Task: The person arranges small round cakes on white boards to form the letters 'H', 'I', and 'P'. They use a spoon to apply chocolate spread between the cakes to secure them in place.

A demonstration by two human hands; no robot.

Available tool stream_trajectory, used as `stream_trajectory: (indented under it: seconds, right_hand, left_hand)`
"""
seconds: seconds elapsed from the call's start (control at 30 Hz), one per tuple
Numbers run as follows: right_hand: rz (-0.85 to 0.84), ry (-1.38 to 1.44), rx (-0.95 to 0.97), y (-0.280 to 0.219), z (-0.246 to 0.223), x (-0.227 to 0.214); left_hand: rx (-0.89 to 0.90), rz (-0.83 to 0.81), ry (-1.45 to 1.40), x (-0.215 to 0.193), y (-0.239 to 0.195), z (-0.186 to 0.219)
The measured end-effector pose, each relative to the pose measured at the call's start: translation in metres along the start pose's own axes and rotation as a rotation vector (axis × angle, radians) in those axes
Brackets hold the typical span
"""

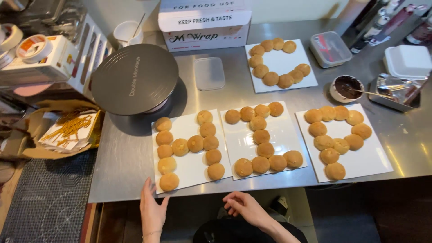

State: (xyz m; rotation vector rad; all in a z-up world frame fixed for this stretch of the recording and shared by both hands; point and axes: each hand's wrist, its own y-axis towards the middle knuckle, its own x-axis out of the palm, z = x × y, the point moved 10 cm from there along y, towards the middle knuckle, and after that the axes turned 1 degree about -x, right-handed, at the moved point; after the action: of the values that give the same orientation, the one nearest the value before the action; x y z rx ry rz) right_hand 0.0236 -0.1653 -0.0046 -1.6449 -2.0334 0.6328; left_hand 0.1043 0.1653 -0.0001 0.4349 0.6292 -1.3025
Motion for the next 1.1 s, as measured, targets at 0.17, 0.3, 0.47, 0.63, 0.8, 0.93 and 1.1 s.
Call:
stream_trajectory:
  seconds: [0.17,0.3,0.47,0.63,0.8,0.93,1.1]
  right_hand:
    - [0.09,0.048,-0.038,-0.06,-0.04,-0.079]
    - [0.56,0.351,-0.216,-0.096,-0.047,-0.217]
    - [0.897,0.536,-0.467,-0.138,-0.075,-0.378]
    - [0.987,0.741,-0.545,-0.106,-0.033,-0.54]
    - [0.87,0.883,-0.358,-0.044,-0.042,-0.613]
    - [0.756,0.872,-0.485,0.016,-0.048,-0.66]
    - [0.917,0.269,-0.641,0.006,-0.114,-0.666]
  left_hand:
    - [0.186,0.233,0.048,-0.022,-0.008,0.128]
    - [0.097,0.079,-0.072,0.025,-0.006,0.225]
    - [0.354,-0.184,-0.106,0.149,-0.02,0.334]
    - [0.547,-0.236,-0.077,0.257,-0.052,0.427]
    - [0.381,-0.378,-0.059,0.36,-0.058,0.464]
    - [0.161,-0.374,-0.122,0.407,-0.039,0.464]
    - [0.141,-0.387,0.201,0.436,-0.018,0.48]
